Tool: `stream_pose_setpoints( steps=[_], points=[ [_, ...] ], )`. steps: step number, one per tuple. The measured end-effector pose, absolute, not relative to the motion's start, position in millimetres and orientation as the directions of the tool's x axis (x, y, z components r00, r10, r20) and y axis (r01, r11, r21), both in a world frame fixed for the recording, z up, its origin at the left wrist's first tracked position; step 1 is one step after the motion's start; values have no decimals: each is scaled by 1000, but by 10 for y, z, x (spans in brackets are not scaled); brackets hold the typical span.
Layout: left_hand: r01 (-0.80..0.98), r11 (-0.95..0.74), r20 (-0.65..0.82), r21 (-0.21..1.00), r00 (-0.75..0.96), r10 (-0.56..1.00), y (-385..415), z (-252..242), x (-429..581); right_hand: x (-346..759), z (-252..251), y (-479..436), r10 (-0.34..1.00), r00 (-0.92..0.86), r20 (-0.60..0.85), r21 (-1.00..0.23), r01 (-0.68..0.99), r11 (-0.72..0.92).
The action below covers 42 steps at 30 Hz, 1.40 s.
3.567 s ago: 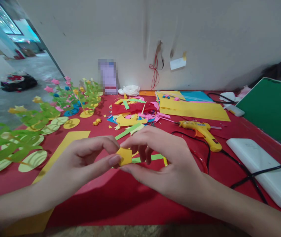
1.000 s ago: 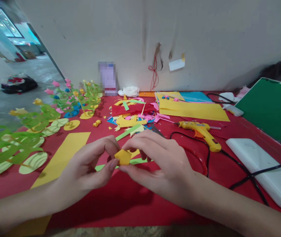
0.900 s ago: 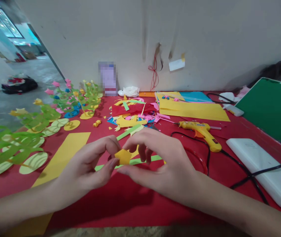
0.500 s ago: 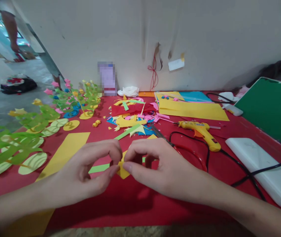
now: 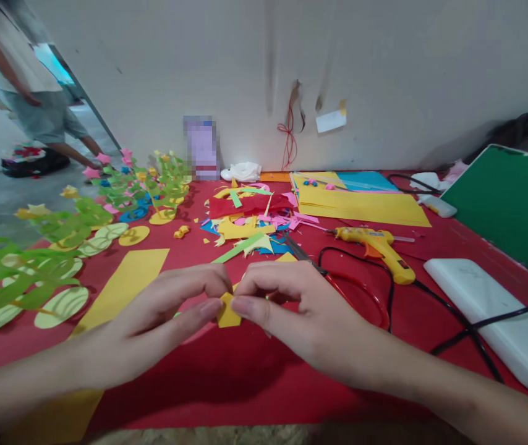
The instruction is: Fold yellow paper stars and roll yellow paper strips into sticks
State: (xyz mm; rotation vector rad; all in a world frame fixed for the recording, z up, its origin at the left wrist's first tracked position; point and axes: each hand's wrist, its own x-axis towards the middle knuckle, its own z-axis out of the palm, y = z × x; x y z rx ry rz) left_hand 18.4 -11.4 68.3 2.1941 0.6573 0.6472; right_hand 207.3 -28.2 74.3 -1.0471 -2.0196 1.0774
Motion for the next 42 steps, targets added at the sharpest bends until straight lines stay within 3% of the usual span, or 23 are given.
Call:
stream_pose_setpoints(
  steps=[4, 14, 20, 26, 33, 42],
  points=[
    [248, -585, 236, 772, 744, 626, -119, 685, 181, 2072, 740, -289, 856, -503, 121, -891, 324, 317],
    [230, -554, 208, 800, 760, 615, -112, 664, 192, 2075, 768, -307, 861, -476, 177, -828, 402, 392],
    [224, -402, 200, 888, 599, 775, -142, 658, 203, 2114, 711, -299, 841, -390, 374, -778, 362, 514],
    [179, -348, 173, 920, 612, 772, -141, 653, 223, 2096, 683, -334, 738, -388, 552, -630, 385, 675],
    [75, -616, 494, 784, 525, 693, -124, 571, 208, 2120, 700, -332, 749, -297, 592, -632, 406, 660],
    [174, -765, 645, 620, 442, 624, -119, 611, 193, 2110, 679, -334, 756, -281, 591, -644, 400, 652]
  ],
)
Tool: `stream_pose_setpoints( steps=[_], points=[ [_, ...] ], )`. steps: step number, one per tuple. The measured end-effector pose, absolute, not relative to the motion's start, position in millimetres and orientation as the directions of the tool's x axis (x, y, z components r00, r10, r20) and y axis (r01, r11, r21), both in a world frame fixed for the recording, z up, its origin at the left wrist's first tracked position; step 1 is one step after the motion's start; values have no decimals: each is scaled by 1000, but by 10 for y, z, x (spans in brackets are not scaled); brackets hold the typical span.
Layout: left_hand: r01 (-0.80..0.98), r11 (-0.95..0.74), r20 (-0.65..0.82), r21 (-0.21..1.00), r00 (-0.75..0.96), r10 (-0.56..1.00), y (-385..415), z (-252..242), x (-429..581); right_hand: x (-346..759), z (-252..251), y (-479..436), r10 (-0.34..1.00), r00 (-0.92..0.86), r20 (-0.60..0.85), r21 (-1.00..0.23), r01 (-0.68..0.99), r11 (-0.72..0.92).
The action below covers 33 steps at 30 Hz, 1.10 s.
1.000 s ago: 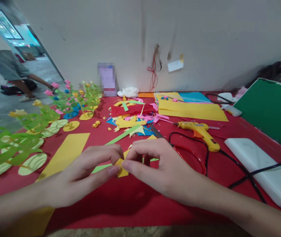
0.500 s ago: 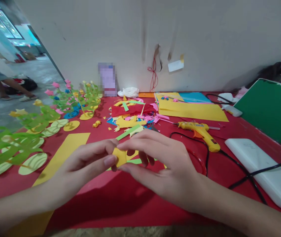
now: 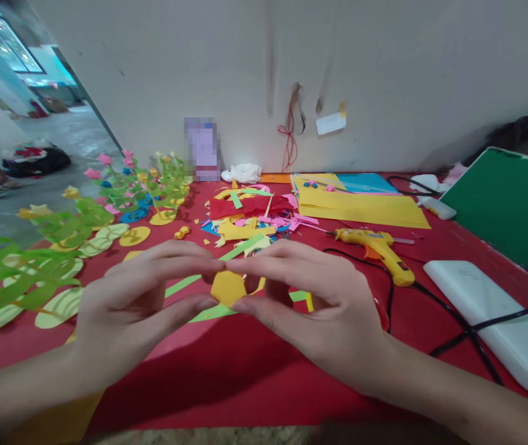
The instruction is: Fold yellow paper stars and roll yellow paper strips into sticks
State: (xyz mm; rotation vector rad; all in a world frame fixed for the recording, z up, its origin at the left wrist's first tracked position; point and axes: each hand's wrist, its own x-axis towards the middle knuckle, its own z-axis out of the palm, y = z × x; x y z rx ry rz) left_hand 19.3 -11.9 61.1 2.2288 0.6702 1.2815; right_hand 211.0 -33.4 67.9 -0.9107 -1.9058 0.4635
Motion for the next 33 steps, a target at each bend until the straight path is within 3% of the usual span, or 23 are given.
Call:
stream_pose_setpoints(
  steps=[19, 22, 26, 30, 33],
  points=[
    [158, -871, 758, 465, 438, 484, -67, 609, 189, 2095, 663, -358, 758, -239, 607, -639, 420, 644],
    [117, -809, 703, 576, 434, 564, -81, 590, 199, 2098, 673, -363, 741, -238, 628, -606, 449, 657],
    [77, -606, 505, 792, 477, 720, -91, 573, 203, 2098, 704, -347, 687, -302, 661, -489, 521, 699],
    [107, -551, 396, 828, 584, 709, -86, 591, 188, 2107, 705, -331, 596, -418, 685, -360, 518, 776],
    [115, -574, 375, 811, 652, 659, -95, 610, 181, 2119, 685, -325, 603, -447, 661, -398, 472, 786]
  ],
)
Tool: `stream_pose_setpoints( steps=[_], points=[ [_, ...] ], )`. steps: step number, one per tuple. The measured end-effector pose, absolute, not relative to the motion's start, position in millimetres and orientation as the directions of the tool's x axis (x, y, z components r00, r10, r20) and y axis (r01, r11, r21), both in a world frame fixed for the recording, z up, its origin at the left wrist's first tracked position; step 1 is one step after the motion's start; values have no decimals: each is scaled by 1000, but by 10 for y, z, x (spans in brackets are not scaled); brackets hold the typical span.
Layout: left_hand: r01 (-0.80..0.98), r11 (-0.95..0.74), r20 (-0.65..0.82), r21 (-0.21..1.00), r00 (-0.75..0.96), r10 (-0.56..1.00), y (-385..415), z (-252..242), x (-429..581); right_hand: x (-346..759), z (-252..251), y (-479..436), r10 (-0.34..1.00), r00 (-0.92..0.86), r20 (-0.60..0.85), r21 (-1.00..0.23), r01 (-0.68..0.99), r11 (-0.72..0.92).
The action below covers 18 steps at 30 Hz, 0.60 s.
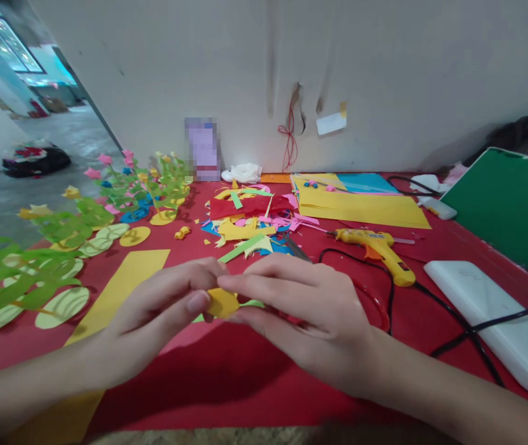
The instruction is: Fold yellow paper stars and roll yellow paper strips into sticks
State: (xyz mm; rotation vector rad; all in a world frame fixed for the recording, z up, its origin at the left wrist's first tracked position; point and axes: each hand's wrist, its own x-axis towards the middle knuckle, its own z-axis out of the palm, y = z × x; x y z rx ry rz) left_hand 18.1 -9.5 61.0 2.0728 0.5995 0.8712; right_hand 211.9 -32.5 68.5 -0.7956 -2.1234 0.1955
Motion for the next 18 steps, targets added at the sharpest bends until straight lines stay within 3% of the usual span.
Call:
stream_pose_setpoints(
  steps=[18],
  points=[
    [171, -531, 256, 830, 729, 635, -85, 640, 179, 2110, 719, -287, 624, -522, 581, -499, 378, 780]
  ],
)
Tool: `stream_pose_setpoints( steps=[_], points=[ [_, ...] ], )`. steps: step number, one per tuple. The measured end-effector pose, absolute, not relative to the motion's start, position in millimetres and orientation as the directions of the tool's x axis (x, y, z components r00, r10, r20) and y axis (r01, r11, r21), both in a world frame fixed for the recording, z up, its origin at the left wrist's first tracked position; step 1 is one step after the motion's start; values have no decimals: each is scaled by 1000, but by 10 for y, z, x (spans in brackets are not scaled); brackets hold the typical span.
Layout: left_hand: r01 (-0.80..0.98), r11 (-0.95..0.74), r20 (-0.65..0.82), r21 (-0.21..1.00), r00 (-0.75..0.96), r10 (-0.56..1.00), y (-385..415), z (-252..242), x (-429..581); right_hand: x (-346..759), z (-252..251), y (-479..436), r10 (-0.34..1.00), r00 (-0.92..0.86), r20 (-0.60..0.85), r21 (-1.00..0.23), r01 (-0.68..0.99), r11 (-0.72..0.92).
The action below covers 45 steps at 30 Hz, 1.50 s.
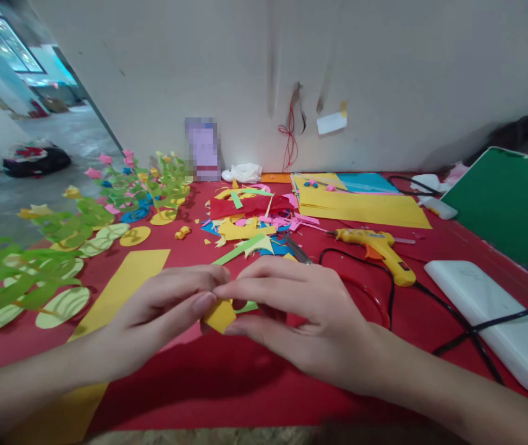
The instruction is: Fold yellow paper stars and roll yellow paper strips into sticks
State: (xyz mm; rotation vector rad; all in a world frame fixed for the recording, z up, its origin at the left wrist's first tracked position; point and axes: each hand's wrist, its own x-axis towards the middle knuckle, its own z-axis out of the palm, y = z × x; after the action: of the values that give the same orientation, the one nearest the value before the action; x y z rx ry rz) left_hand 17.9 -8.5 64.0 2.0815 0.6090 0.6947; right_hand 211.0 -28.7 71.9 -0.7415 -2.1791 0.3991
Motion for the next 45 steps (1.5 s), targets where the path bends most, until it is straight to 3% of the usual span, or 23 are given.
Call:
stream_pose_setpoints(
  steps=[11, 26, 33, 36, 40, 45],
  points=[
    [175, -459, 200, 871, 727, 657, -35, 644, 195, 2096, 674, -293, 684, -462, 565, -564, 389, 728],
    [176, -563, 301, 808, 698, 650, -66, 643, 207, 2078, 667, -349, 692, -356, 629, -527, 459, 715],
    [167, -535, 292, 828, 685, 667, -110, 656, 219, 2098, 659, -324, 633, -415, 654, -456, 452, 767],
    [151, -674, 425, 723, 672, 606, -92, 647, 192, 2113, 673, -328, 653, -387, 651, -473, 466, 748],
    [209, -873, 586, 441, 670, 456, -35, 661, 165, 2116, 708, -324, 660, -411, 629, -486, 456, 746],
    [251, -905, 605, 344, 677, 418, -11, 675, 174, 2113, 757, -316, 634, -435, 640, -415, 498, 761]
  ],
)
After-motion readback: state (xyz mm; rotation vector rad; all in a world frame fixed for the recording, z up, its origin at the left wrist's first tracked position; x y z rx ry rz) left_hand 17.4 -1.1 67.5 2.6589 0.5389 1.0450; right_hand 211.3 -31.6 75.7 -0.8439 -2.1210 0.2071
